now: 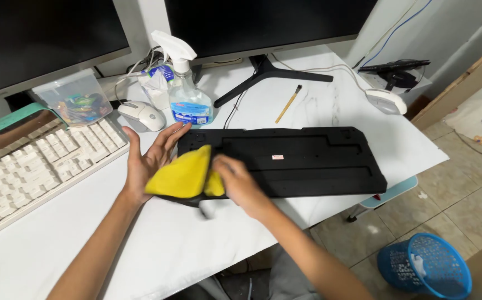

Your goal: Cleaning a computer keyboard using a cloth and a brush.

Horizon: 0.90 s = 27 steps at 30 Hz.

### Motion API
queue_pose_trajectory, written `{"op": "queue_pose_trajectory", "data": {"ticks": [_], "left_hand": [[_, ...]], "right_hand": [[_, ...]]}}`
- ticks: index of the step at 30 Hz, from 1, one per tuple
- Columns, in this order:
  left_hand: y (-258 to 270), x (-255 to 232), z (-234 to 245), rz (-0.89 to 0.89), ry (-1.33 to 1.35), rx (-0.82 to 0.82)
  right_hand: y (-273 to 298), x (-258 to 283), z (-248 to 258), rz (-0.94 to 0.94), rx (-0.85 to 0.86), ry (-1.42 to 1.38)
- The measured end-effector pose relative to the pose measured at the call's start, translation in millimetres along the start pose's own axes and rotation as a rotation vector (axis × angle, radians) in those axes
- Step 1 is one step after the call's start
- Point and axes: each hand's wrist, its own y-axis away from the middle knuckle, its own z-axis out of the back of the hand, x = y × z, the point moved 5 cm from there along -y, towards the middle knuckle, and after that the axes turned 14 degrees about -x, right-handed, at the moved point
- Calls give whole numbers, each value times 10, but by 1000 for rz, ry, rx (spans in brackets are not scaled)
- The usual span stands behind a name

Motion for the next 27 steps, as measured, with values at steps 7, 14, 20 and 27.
{"op": "queue_pose_trajectory", "data": {"ticks": [7, 14, 20, 27], "left_hand": [[-37, 25, 69, -71, 47, -3], [-58, 4, 47, -42, 138, 25], [-75, -10, 25, -65, 97, 39], [-141, 240, 99, -162, -193, -48]], "right_hand": [[190, -110, 1675, 85, -464, -541], [767, 590, 865, 760, -176, 684], [761, 908, -15, 847, -59, 513], [678, 753, 153, 868, 78, 370]]}}
